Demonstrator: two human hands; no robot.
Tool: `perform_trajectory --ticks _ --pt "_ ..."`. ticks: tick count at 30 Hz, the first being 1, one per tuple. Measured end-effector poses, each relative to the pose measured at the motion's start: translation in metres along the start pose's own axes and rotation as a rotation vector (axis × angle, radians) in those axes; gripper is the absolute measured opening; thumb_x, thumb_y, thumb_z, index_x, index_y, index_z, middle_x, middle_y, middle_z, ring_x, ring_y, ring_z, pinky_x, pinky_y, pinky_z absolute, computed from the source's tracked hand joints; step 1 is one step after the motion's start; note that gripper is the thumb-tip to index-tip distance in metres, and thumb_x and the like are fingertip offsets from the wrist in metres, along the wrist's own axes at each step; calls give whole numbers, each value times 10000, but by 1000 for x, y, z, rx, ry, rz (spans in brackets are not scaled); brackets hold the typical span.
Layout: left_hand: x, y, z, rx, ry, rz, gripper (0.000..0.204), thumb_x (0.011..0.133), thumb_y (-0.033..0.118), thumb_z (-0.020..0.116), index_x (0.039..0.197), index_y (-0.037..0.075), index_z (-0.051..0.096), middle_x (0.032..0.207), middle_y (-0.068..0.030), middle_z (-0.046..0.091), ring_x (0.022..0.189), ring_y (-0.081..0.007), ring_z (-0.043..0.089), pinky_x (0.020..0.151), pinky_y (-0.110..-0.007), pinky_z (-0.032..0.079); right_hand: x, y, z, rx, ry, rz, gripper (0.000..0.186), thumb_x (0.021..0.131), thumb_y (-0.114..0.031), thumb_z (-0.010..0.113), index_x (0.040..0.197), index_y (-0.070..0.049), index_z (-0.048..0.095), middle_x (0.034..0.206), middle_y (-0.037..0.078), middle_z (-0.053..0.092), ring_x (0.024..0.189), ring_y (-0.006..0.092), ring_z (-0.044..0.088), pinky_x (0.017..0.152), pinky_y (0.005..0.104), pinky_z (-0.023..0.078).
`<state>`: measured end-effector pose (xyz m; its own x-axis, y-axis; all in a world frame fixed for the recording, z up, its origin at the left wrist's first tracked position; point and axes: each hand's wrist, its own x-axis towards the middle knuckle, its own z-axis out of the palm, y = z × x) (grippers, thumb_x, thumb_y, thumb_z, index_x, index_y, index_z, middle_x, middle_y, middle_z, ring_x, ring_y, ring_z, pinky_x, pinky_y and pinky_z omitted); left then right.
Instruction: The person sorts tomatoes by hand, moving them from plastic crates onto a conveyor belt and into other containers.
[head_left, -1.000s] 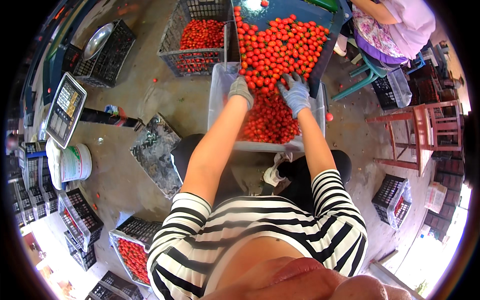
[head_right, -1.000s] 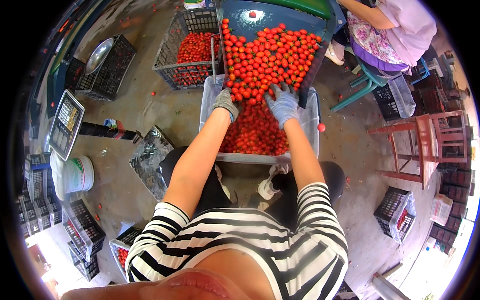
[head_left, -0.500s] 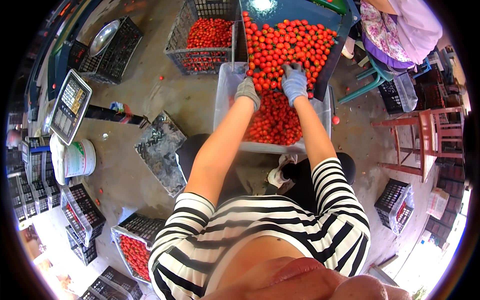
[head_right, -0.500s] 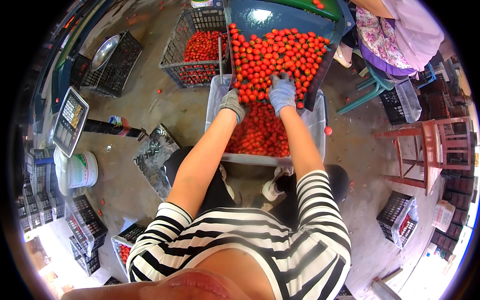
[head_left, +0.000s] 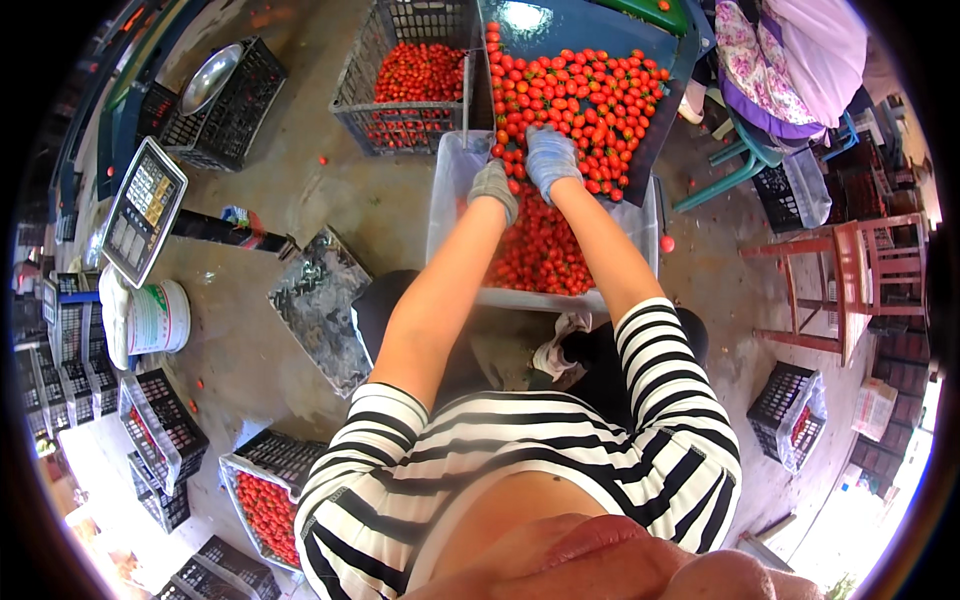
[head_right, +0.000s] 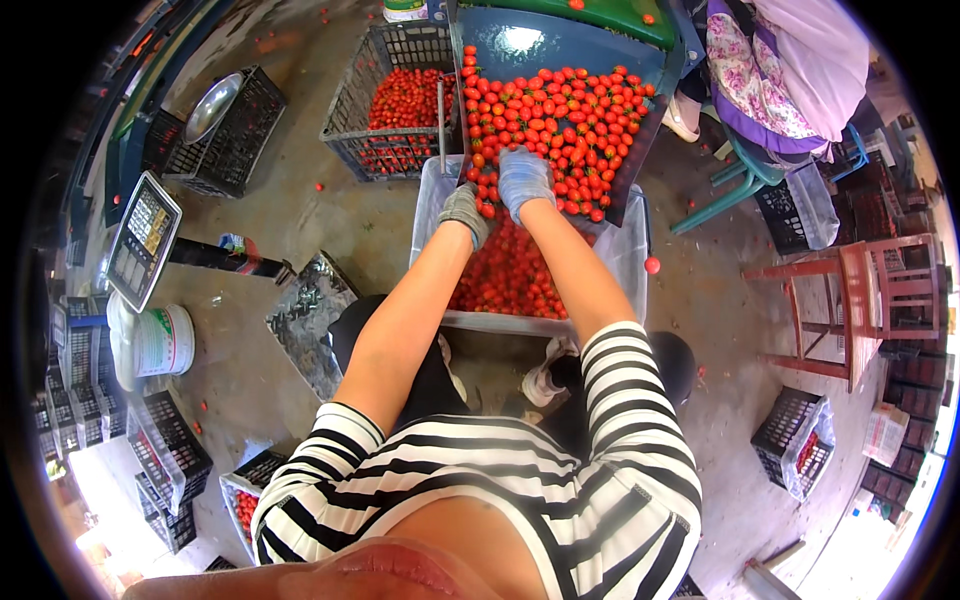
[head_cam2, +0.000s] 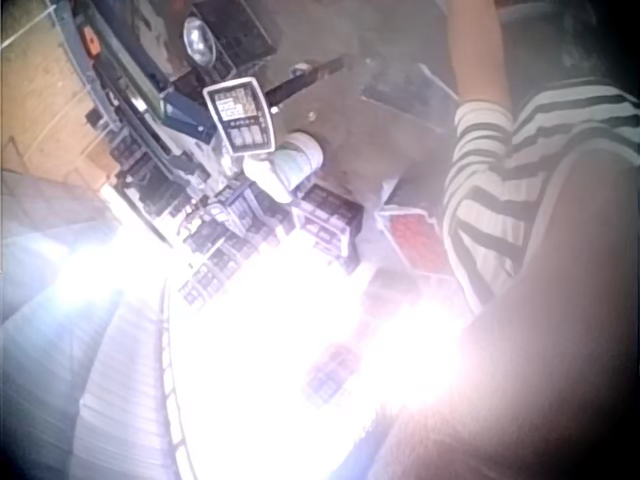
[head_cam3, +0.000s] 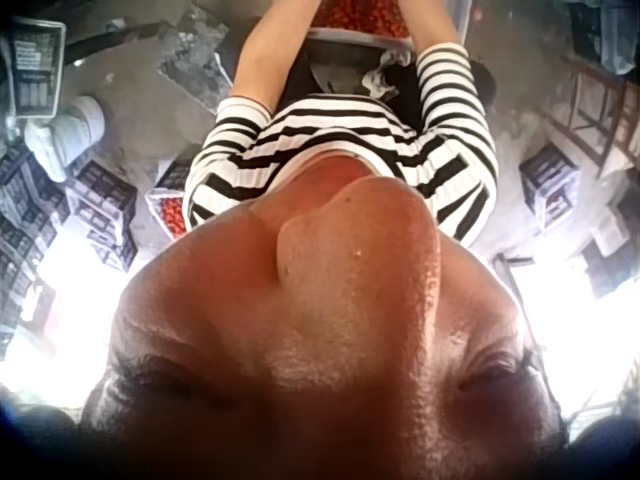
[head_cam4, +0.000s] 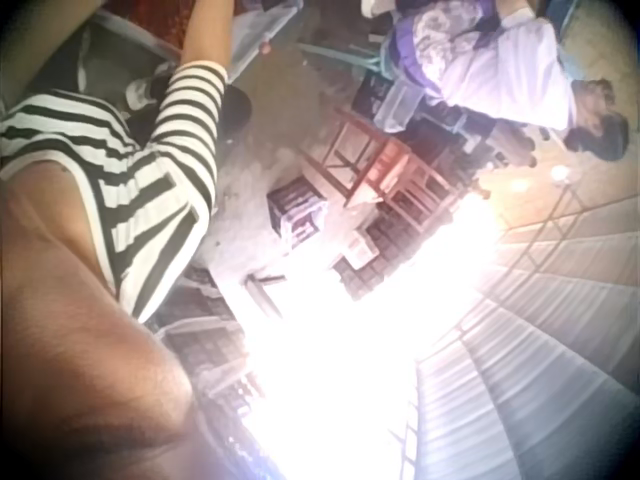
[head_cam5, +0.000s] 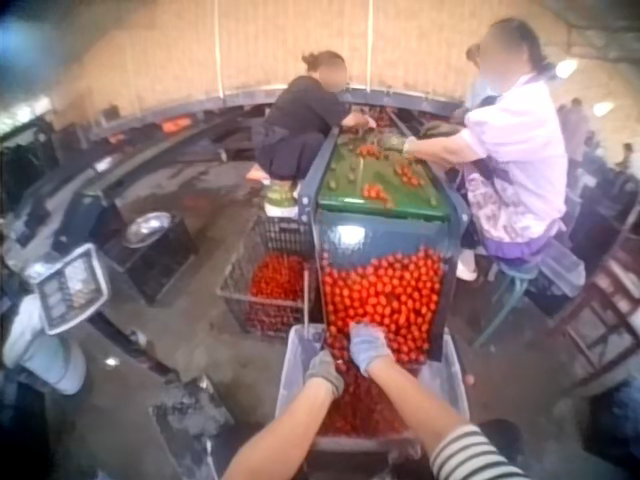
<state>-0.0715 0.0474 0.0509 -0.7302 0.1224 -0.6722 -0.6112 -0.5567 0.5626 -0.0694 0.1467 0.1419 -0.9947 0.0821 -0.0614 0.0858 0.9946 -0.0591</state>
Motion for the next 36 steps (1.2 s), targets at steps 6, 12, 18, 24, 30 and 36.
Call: perform_trajectory --ticks 6,12,18,24,30,36 --pt "-22 7 15 -26 35 -9 52 864 190 510 864 158 550 692 9 534 549 -141 475 453 -284 368 -1 9 14 -55 49 51 458 739 -279 669 1103 -56 504 1095 194 547 967 341 581 788 447 479" --pt "-18 2 14 -56 32 1 67 868 211 518 846 159 554 693 7 537 548 -147 471 478 -294 381 -4 11 10 61 42 87 383 745 -240 634 1059 -38 545 1075 204 552 965 356 580 793 443 482" --pt "27 -11 -16 282 69 158 420 894 378 417 1084 39 574 1018 -74 595 918 -202 535 783 -344 430 -10 -14 -44 615 848 66 270 722 -121 634 944 8 551 849 185 588 794 312 572 714 374 462" --pt "-10 -2 6 351 12 59 440 924 363 339 1185 59 521 1230 -113 532 1092 -232 498 890 -325 407 59 -33 -180 750 823 -187 388 803 -339 573 1056 -45 569 1053 185 597 1022 386 532 861 437 435" --pt "3 -5 5 570 -9 57 463 928 382 307 1217 72 492 1265 -125 508 1108 -249 501 896 -339 414 70 -1 -64 409 344 -168 354 830 -308 519 1153 -169 569 1109 139 588 1053 348 535 941 413 408" --pt "71 -11 -60 729 -6 327 489 903 414 359 1195 43 489 1222 -125 532 1056 -238 527 886 -341 415 -3 -45 12 123 315 -218 352 815 -318 538 1151 -218 561 1252 51 492 1209 305 402 1046 486 247"
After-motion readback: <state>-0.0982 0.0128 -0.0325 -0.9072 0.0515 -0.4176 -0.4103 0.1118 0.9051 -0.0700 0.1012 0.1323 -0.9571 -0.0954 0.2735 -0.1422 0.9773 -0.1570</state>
